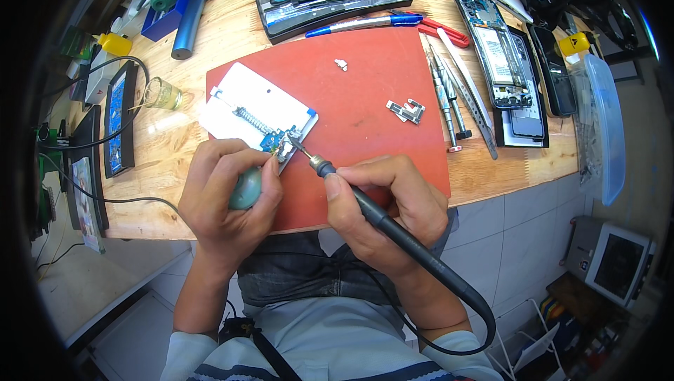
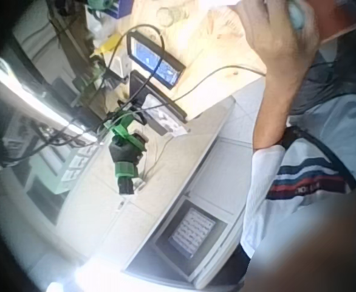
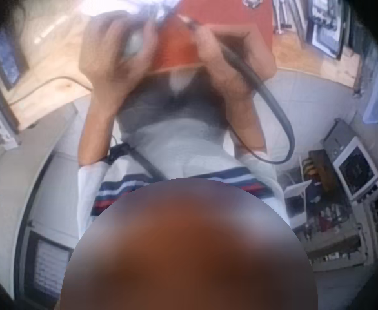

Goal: The person cleans a smartphone, hands it to another person, and then uses a soldering iron and solder to work on a small circuit board held in a vise. The person repeatedly applies solder to specific points on the board.

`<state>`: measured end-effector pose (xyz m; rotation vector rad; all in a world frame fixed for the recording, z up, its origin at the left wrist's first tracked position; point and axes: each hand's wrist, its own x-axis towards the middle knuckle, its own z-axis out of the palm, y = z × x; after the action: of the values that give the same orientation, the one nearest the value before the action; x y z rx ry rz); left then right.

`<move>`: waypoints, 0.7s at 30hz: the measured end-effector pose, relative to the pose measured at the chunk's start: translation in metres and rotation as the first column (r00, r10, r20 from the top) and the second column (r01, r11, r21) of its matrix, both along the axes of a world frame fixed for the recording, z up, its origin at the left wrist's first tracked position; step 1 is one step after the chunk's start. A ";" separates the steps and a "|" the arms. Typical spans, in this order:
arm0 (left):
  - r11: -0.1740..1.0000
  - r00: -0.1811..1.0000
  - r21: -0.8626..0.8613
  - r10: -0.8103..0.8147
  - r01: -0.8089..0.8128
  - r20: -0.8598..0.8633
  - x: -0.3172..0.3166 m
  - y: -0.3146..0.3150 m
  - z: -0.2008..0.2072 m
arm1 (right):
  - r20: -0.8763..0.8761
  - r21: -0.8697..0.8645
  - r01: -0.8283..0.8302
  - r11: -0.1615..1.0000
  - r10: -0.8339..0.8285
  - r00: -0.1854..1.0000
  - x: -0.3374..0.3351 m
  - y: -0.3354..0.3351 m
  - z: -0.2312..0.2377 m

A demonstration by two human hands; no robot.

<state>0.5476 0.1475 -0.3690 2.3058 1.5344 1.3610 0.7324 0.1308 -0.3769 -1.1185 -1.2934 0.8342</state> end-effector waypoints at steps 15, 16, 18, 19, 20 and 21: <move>1.000 1.000 -0.016 0.011 -0.011 0.000 0.000 -0.002 0.000 | 0.022 0.003 -0.010 1.000 0.010 1.000 0.001 0.000 0.000; 1.000 1.000 -0.013 0.010 -0.010 0.001 0.000 -0.002 0.000 | 0.025 0.004 -0.012 1.000 0.012 1.000 0.001 0.000 0.000; 1.000 1.000 -0.010 0.008 -0.008 0.003 0.000 -0.002 0.000 | 0.028 0.007 -0.016 1.000 0.016 1.000 0.001 0.000 0.000; 1.000 1.000 -0.010 0.007 -0.007 0.005 -0.001 -0.002 0.000 | 0.027 0.010 -0.017 1.000 0.017 0.999 0.001 0.000 0.000; 1.000 1.000 -0.010 0.006 -0.006 0.006 -0.001 -0.002 0.000 | 0.027 0.012 -0.018 1.000 0.018 0.999 0.001 0.000 0.000; 1.000 1.000 -0.006 -0.001 0.001 0.007 -0.001 -0.002 0.000 | 0.006 -0.004 -0.015 1.000 0.015 1.000 0.000 -0.001 0.000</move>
<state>0.5466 0.1460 -0.3693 2.2949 1.5334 1.3606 0.7327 0.1303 -0.3769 -1.1162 -1.3068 0.8452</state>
